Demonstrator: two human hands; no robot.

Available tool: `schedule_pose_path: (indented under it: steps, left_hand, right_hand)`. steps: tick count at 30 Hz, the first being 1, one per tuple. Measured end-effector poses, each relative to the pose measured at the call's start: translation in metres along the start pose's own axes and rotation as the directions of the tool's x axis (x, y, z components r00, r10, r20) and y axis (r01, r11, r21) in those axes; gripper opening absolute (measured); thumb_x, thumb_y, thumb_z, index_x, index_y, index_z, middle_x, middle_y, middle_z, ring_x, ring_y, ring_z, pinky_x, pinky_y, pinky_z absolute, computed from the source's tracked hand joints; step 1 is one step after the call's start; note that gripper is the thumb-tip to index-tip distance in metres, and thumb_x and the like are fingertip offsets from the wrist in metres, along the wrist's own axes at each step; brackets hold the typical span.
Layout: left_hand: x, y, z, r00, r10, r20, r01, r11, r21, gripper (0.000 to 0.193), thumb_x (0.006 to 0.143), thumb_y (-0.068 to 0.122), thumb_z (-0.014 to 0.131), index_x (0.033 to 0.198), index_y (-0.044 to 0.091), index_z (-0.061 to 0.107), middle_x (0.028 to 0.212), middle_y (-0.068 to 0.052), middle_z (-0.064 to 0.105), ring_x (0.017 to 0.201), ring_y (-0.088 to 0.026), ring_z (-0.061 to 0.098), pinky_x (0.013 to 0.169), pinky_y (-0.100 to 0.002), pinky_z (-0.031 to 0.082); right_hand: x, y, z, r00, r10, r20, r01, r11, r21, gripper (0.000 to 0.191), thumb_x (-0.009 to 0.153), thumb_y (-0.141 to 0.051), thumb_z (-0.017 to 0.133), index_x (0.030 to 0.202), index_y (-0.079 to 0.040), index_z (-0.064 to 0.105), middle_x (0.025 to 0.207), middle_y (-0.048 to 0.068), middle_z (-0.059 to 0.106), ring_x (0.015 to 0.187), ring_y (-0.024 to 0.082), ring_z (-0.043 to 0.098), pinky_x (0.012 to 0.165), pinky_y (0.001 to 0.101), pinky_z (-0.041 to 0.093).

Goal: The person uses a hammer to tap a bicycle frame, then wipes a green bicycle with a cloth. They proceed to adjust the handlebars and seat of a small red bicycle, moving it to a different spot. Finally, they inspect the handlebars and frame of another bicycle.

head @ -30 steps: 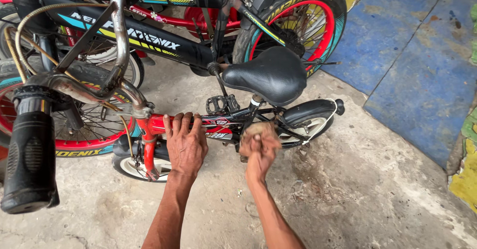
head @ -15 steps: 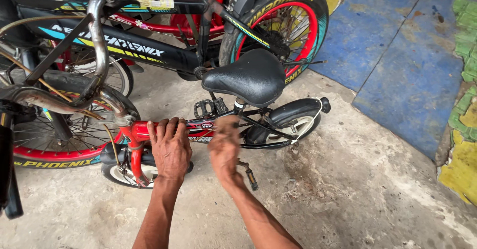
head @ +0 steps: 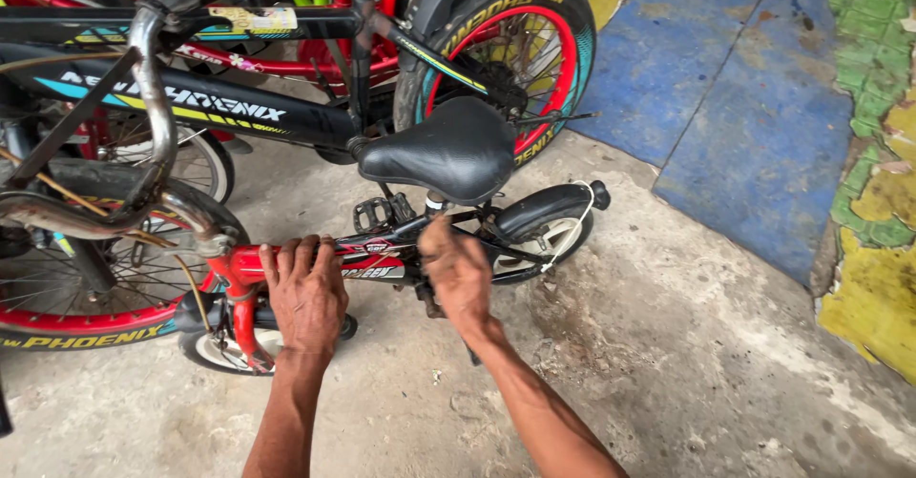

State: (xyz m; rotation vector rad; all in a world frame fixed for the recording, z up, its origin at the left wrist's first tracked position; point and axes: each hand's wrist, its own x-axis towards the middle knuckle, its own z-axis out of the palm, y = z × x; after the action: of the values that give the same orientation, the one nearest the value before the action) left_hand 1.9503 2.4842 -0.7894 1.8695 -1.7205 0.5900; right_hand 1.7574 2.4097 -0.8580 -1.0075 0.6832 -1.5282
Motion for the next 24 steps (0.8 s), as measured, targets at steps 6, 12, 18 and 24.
schedule_pose_path:
  steps: [6, 12, 18, 24]
  left_hand:
    - [-0.002, 0.002, -0.001, 1.0, 0.0, 0.006, 0.0, 1.0, 0.008, 0.033, 0.094, 0.016, 0.065, 0.125, 0.006, 0.069, 0.128, -0.011, 0.067, 0.127, -0.032, 0.055, 0.124, -0.057, 0.027]
    - [-0.004, 0.002, -0.002, 1.0, 0.001, 0.017, -0.002, 1.0, 0.006, 0.033, 0.095, 0.017, 0.066, 0.126, 0.006, 0.069, 0.128, -0.011, 0.067, 0.127, -0.032, 0.055, 0.124, -0.057, 0.027]
    - [-0.007, 0.003, 0.0, 1.0, 0.001, 0.023, -0.002, 1.0, 0.015, 0.032, 0.095, 0.017, 0.066, 0.126, 0.008, 0.069, 0.131, -0.01, 0.066, 0.129, -0.033, 0.054, 0.126, -0.056, 0.026]
    - [-0.01, 0.002, 0.003, 0.999, -0.014, 0.044, 0.013, 1.0, 0.027, 0.034, 0.096, 0.015, 0.064, 0.128, 0.008, 0.068, 0.133, -0.01, 0.065, 0.132, -0.033, 0.053, 0.128, -0.057, 0.024]
  right_hand:
    - [0.01, -0.006, -0.038, 0.865, -0.47, 0.176, 0.411, 0.463, -0.785, 0.021, 0.086, 0.01, 0.067, 0.103, -0.002, 0.07, 0.115, 0.012, 0.06, 0.101, 0.023, 0.061, 0.078, 0.0338, 0.058]
    - [-0.001, -0.008, -0.062, 0.921, -0.374, 0.112, 0.341, 0.632, -0.696, 0.027, 0.086, 0.001, 0.072, 0.112, -0.006, 0.073, 0.117, 0.008, 0.055, 0.096, 0.02, 0.065, 0.072, 0.0346, 0.06]
    - [-0.013, -0.028, -0.103, 0.961, -0.271, -0.057, 0.189, 0.793, -0.579, 0.015, 0.088, -0.005, 0.07, 0.102, -0.011, 0.073, 0.103, 0.004, 0.06, 0.089, 0.019, 0.062, 0.065, 0.0311, 0.055]
    - [0.026, -0.071, -0.154, 0.862, -0.037, -0.506, -0.114, 0.958, -0.264, 0.012, 0.098, -0.01, 0.058, 0.092, -0.013, 0.068, 0.082, 0.004, 0.064, 0.065, 0.014, 0.06, 0.048, 0.0267, 0.049]
